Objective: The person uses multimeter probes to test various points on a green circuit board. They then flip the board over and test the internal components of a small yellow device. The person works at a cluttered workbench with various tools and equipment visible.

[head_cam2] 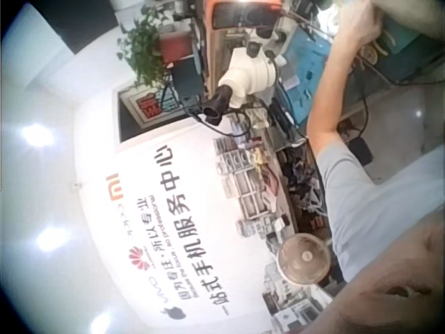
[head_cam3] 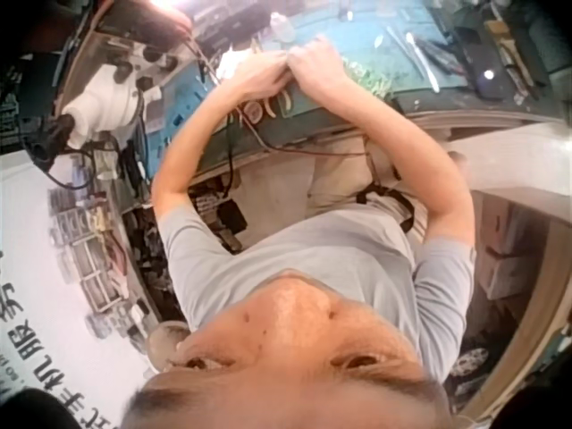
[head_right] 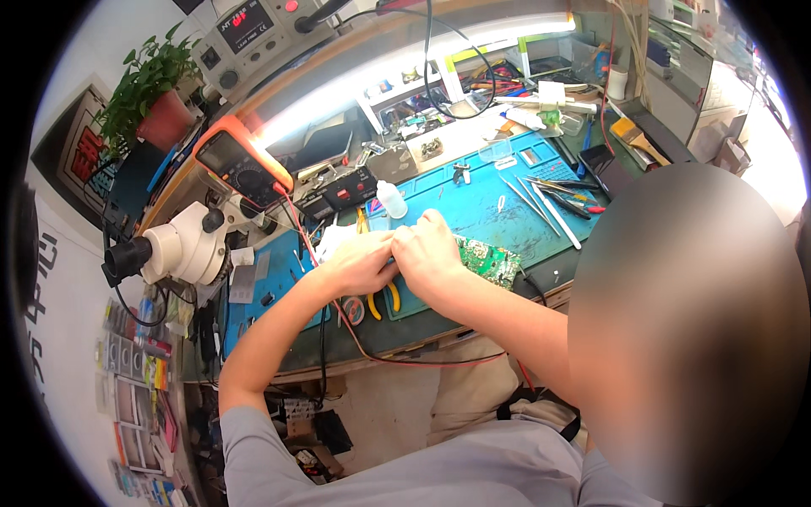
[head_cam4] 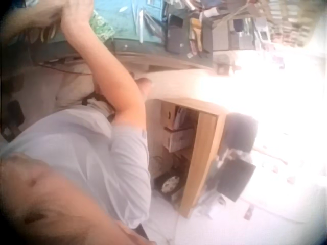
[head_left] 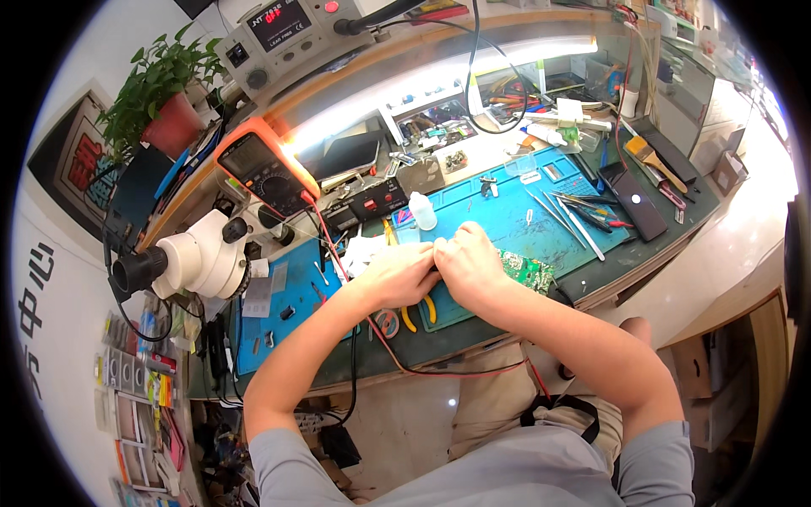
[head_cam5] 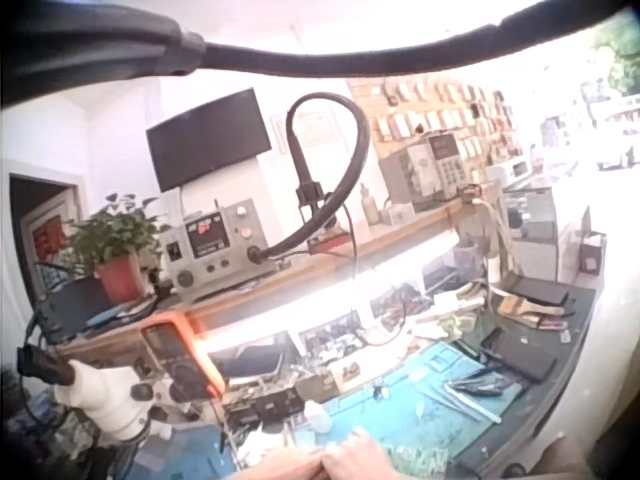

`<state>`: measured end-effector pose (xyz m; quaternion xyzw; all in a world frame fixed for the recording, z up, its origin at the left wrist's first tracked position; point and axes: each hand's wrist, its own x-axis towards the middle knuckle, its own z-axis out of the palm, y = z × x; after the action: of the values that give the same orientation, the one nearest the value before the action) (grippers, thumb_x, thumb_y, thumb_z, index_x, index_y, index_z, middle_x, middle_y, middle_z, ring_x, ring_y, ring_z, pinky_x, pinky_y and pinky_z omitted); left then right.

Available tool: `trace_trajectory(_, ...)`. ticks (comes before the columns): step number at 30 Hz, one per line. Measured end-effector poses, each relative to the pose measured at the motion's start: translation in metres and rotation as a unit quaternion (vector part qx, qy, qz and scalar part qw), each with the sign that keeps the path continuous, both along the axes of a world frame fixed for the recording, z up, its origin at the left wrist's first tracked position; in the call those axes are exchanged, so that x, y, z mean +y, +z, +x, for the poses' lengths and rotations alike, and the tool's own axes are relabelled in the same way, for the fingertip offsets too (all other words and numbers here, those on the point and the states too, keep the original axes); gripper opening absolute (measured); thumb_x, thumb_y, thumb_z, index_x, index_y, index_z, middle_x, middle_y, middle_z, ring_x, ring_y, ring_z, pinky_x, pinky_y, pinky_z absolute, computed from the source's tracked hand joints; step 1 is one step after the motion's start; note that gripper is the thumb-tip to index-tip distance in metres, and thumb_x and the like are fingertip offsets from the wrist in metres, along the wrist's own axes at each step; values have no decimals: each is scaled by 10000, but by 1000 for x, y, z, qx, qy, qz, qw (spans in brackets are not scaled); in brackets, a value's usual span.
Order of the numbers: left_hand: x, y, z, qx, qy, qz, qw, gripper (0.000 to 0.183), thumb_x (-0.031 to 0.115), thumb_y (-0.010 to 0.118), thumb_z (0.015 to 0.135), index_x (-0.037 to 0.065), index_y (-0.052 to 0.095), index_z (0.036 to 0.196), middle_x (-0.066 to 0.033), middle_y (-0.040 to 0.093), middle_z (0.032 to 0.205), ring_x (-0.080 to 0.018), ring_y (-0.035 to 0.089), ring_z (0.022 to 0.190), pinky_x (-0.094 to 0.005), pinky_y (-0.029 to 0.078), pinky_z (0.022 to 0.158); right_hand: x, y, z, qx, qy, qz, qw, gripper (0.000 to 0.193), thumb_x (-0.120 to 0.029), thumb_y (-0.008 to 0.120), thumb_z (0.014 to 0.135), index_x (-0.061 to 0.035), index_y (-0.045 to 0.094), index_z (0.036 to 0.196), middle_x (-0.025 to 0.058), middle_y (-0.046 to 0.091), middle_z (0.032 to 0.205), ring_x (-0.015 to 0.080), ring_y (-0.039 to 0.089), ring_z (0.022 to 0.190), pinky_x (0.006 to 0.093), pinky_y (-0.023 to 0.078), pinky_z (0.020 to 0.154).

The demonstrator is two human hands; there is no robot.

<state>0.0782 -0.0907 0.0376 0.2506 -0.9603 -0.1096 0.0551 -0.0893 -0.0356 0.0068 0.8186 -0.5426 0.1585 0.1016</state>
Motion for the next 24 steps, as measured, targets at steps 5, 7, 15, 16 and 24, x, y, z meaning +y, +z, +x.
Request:
trace_trajectory(5, -11, 7, -2, -16, -28, 46, 998, 293, 263, 608, 933, -13, 592, 1028, -217, 678, 964, -422, 654, 917, -483, 530, 819, 1, 0, 0, -26, -13, 10, 1000, 162, -123, 682, 809, -50, 652, 950, 73, 702, 840, 227, 686, 886, 347, 395, 965)
trace_trajectory(7, -7, 11, -4, -68, 12, 54, 996, 313, 290, 631, 913, -3, 617, 1023, -217, 679, 988, -406, 657, 938, -468, 523, 824, 1, 0, -1, -33, -15, 24, 999, 186, -127, 684, 814, -37, 635, 969, 79, 703, 839, 224, 688, 890, 348, 396, 964)
trace_trajectory(15, -10, 3, -5, -9, -15, 28, 999, 294, 264, 721, 844, 14, 634, 971, -198, 682, 943, -396, 662, 869, -453, 520, 741, -1, -2, -3, -30, -23, 25, 999, 135, -162, 680, 835, -98, 687, 955, 48, 712, 912, 208, 692, 917, 341, 397, 969)
trace_trajectory(16, -10, 2, -4, -12, -13, 22, 1000, 286, 268, 710, 842, 19, 640, 963, -193, 684, 925, -391, 665, 855, -455, 524, 737, -2, -1, 1, -29, -22, 26, 999, 126, -168, 682, 835, -113, 698, 947, 43, 714, 925, 205, 692, 921, 341, 397, 970)
trace_trajectory(24, -16, -4, 4, -12, -20, -5, 1000, 263, 267, 722, 818, 54, 671, 963, -166, 703, 888, -374, 679, 790, -449, 533, 682, -2, 2, 3, -87, -23, 81, 993, 137, -197, 705, 817, -137, 718, 939, 44, 726, 929, 198, 704, 940, 342, 415, 947)
